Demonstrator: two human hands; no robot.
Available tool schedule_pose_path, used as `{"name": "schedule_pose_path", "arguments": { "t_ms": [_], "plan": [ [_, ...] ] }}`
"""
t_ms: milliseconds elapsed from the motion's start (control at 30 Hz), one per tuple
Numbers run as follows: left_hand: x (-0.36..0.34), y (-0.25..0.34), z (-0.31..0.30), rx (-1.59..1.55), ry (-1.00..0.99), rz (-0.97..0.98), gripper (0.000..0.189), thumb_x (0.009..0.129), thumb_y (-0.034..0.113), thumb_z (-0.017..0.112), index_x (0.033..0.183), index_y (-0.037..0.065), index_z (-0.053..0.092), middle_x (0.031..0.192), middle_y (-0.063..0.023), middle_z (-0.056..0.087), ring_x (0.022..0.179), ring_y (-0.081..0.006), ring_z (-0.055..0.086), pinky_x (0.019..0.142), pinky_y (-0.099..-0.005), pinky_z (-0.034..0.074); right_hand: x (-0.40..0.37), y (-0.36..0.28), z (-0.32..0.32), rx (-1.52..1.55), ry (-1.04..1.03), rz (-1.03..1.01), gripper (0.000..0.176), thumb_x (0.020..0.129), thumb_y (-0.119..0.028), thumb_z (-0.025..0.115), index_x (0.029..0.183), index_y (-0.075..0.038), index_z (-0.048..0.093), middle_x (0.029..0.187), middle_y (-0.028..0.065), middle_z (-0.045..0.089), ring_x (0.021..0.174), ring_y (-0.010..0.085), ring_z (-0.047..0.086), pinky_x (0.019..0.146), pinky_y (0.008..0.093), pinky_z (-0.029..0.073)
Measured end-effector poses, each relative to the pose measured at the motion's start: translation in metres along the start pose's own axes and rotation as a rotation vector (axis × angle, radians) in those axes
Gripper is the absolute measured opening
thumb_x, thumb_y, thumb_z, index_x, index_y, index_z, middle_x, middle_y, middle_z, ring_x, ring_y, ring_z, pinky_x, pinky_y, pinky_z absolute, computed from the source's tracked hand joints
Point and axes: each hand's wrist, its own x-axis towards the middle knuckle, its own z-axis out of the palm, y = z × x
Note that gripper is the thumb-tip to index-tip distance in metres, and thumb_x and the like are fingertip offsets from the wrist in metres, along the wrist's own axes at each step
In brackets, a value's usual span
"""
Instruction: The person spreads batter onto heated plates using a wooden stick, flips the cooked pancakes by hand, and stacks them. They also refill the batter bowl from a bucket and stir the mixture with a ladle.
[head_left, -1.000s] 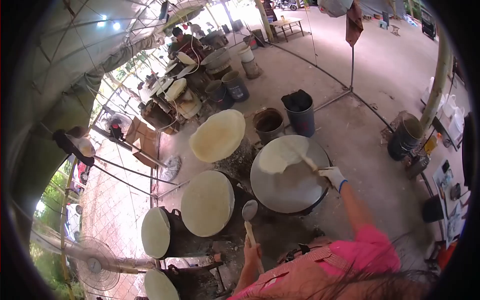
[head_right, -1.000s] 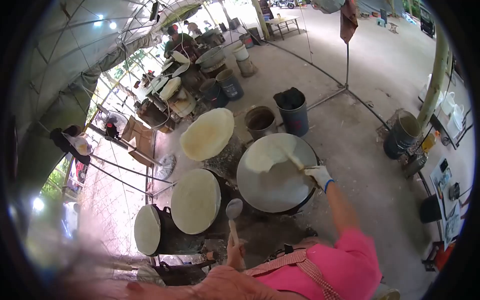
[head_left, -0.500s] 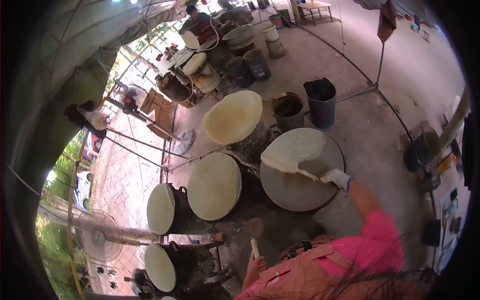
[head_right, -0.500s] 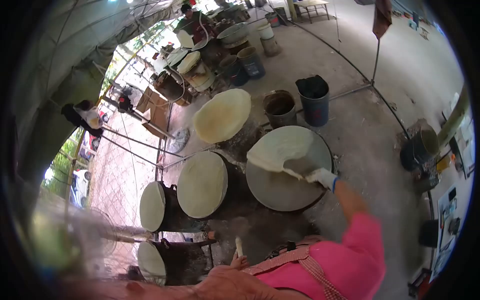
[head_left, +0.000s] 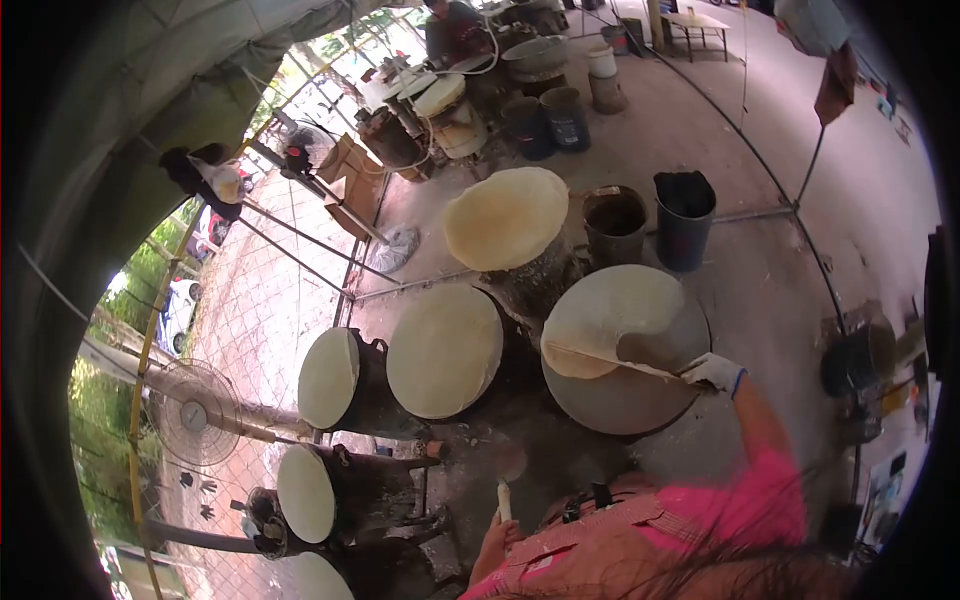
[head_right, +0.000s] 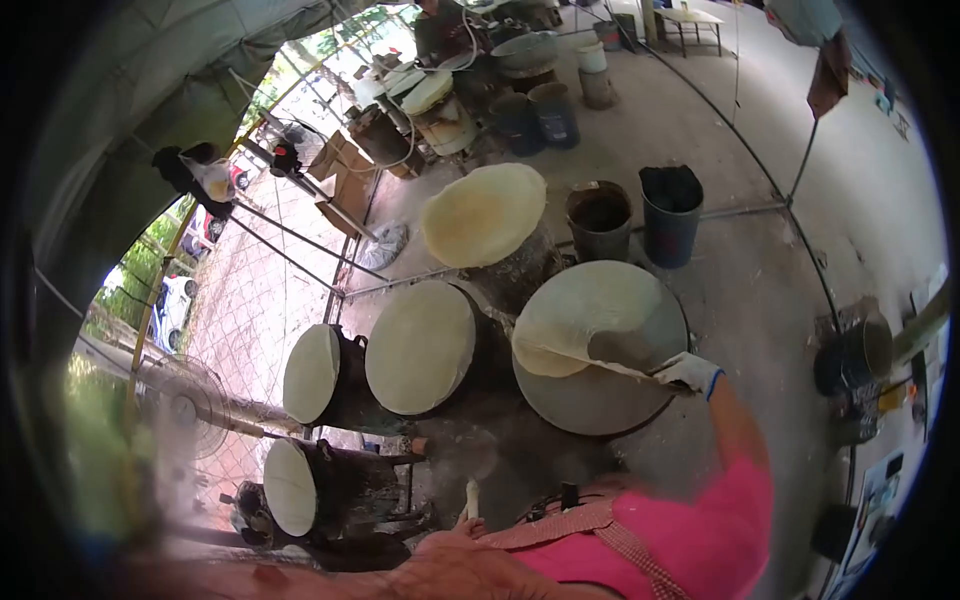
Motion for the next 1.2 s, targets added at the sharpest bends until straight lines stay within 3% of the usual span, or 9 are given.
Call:
{"name": "schedule_pose_path", "arguments": {
  "t_ms": [100, 167, 267, 500, 667, 767, 900, 1167, 1200],
  "plan": [
    [-0.024, 0.007, 0.022, -0.08, 0.038, 0.027, 0.032, 0.085, -0.002, 0.044, 0.11, 0.015, 0.032, 0.059, 0.0023, 0.032, 0.044, -0.005, 0.031, 0.036, -0.0194, 0.024, 0.052, -0.011, -0.016, -0.243, 0.221, -0.552, 0.034, 0.069, -0.018, 0.067, 0.099, -0.001, 0.066, 0.072, 0.0061, 0.063, 0.066, 0.016, 0.057, 0.066, 0.0302, 0.047],
    [-0.025, 0.004, 0.021, -0.096, 0.057, 0.02, 0.03, 0.086, -0.002, 0.044, 0.108, 0.015, 0.033, 0.059, 0.0025, 0.032, 0.044, -0.0049, 0.03, 0.036, -0.0194, 0.023, 0.035, -0.092, -0.003, 0.01, 0.167, 0.107, 0.031, 0.07, -0.019, 0.067, 0.096, -0.003, 0.067, 0.073, 0.0073, 0.064, 0.068, 0.016, 0.058, 0.066, 0.0304, 0.048],
    [-0.016, 0.004, -0.005, -0.178, 0.226, -0.106, 0.03, 0.085, -0.002, 0.044, 0.107, 0.015, 0.034, 0.059, 0.0029, 0.031, 0.044, -0.0049, 0.03, 0.037, -0.0192, 0.024, 0.023, -0.098, 0.016, -0.131, -0.025, 0.166, 0.029, 0.071, -0.019, 0.067, 0.095, -0.004, 0.067, 0.073, 0.0084, 0.064, 0.067, 0.0155, 0.057, 0.065, 0.0308, 0.048],
    [-0.014, -0.018, -0.02, -0.256, 0.034, 0.002, 0.017, 0.086, 0.0, 0.044, 0.094, 0.013, 0.036, 0.056, 0.0026, 0.03, 0.043, -0.0056, 0.03, 0.037, -0.0203, 0.025, 0.042, -0.025, -0.017, 0.013, -0.052, -0.29, 0.03, 0.067, -0.018, 0.069, 0.09, 0.001, 0.067, 0.075, 0.0072, 0.065, 0.071, 0.0137, 0.058, 0.065, 0.0283, 0.048],
    [-0.027, -0.023, -0.038, -0.495, -0.073, -0.173, 0.013, 0.087, 0.001, 0.045, 0.084, 0.009, 0.036, 0.058, 0.0031, 0.03, 0.044, -0.0051, 0.028, 0.037, -0.0202, 0.024, 0.071, -0.068, -0.001, -0.152, -0.043, 0.176, 0.029, 0.068, -0.016, 0.068, 0.094, -0.004, 0.067, 0.069, 0.0053, 0.063, 0.057, 0.0125, 0.056, 0.048, 0.0293, 0.046],
    [-0.042, -0.02, 0.0, -0.618, 0.008, -0.166, 0.018, 0.088, 0.003, 0.046, 0.075, 0.01, 0.034, 0.057, 0.0035, 0.03, 0.043, -0.0054, 0.027, 0.037, -0.0201, 0.023, 0.08, 0.031, -0.032, -0.454, -0.317, -0.471, 0.025, 0.069, -0.015, 0.066, 0.092, -0.006, 0.068, 0.065, 0.0045, 0.061, 0.052, 0.0117, 0.054, 0.047, 0.0282, 0.045],
    [-0.037, -0.028, -0.003, -0.559, 0.099, -0.168, 0.032, 0.09, 0.015, 0.046, 0.06, 0.012, 0.033, 0.049, 0.0032, 0.028, 0.04, -0.007, 0.025, 0.036, -0.0202, 0.023, -0.014, -0.055, -0.043, -0.133, -0.135, 0.223, 0.024, 0.067, -0.01, 0.065, 0.088, -0.001, 0.068, 0.065, 0.0037, 0.06, 0.05, 0.012, 0.053, 0.045, 0.026, 0.042],
    [-0.059, -0.024, -0.025, -0.593, 0.022, -0.191, 0.03, 0.089, 0.013, 0.046, 0.062, 0.011, 0.034, 0.05, 0.0037, 0.028, 0.039, -0.006, 0.026, 0.035, -0.0192, 0.023, 0.081, -0.005, -0.018, -0.533, -0.252, -0.316, 0.031, 0.066, -0.018, 0.068, 0.094, -0.006, 0.068, 0.068, 0.0085, 0.062, 0.049, 0.0143, 0.053, 0.045, 0.0283, 0.041],
    [-0.063, -0.02, -0.028, -0.626, 0.102, -0.208, 0.029, 0.088, 0.013, 0.047, 0.062, 0.011, 0.034, 0.05, 0.0037, 0.028, 0.039, -0.006, 0.026, 0.034, -0.0194, 0.023, 0.033, -0.028, -0.018, -0.391, -0.231, 0.014, 0.03, 0.067, -0.017, 0.067, 0.094, -0.006, 0.068, 0.067, 0.0085, 0.062, 0.048, 0.0135, 0.052, 0.043, 0.0277, 0.04]
  ]
}}
